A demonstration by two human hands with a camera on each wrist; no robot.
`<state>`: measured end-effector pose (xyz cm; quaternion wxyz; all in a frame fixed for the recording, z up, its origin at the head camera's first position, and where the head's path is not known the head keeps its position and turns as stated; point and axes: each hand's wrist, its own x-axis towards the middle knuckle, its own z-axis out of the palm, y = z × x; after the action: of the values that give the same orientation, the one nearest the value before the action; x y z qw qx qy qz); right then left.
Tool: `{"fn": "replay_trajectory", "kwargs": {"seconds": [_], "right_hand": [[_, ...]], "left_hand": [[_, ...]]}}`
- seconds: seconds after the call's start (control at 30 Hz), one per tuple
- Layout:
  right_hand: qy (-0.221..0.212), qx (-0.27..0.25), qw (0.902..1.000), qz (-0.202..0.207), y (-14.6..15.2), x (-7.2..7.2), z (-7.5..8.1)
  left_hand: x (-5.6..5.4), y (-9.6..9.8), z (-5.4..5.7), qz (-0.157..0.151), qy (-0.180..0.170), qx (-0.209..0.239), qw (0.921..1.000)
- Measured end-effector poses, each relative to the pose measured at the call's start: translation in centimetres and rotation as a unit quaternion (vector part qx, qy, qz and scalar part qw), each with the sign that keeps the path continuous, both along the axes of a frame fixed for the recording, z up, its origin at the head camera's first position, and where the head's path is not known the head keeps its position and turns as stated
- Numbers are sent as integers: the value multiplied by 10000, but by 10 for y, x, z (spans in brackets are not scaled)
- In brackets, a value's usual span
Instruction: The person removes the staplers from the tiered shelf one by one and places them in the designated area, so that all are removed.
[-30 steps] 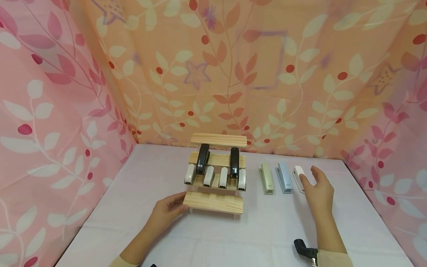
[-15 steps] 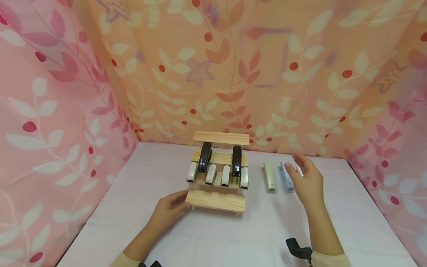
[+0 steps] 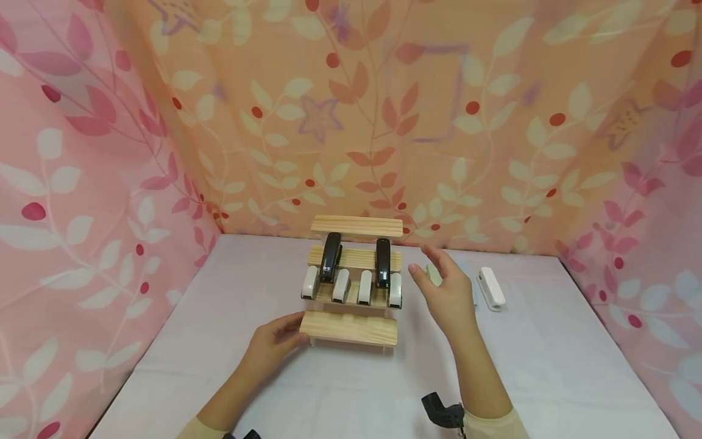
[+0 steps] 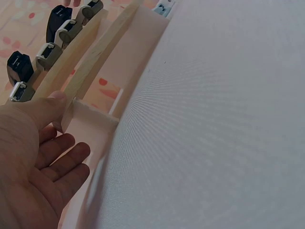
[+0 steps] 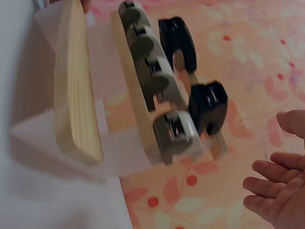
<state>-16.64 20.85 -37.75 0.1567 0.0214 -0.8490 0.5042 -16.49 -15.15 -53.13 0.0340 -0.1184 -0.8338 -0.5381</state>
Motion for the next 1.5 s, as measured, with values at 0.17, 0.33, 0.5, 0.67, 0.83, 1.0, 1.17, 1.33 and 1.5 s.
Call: {"fn": "replay_trajectory", "kwargs": {"seconds": [0.17,0.33,0.5,0.67,0.83,1.0,1.17,1.33,1.5], "right_hand": [[-38,56,9999,108,-20,-2,-5],[36,259,9995,200,-33,0,-12],[-30,439,9989,161,-42,-3,-21],[-33,486,9987,120,-46,-5,-27],[12,509,9987,79,-46,-9,-32],[-64,530,9986,29,-48,-12,-37],[-48,574,9983,-10,-50,-14,-42],[85,613,9981,-53,-51,-16,-45],[100,631,9979,-48,-52,-17,-45]], "left_hand": [[0,1,-1,-12,-44,93,9999],[0,3,1,-54,-71,102,9999],[1,1,2,21,10,-13,10000],[1,-1,2,47,-7,-43,10000],[0,-2,3,7,-66,-17,10000],[1,0,2,14,-83,-11,10000],[3,1,3,54,-123,-76,9999],[3,1,3,74,-67,-109,9999],[2,2,3,138,-31,-88,9999]]}}
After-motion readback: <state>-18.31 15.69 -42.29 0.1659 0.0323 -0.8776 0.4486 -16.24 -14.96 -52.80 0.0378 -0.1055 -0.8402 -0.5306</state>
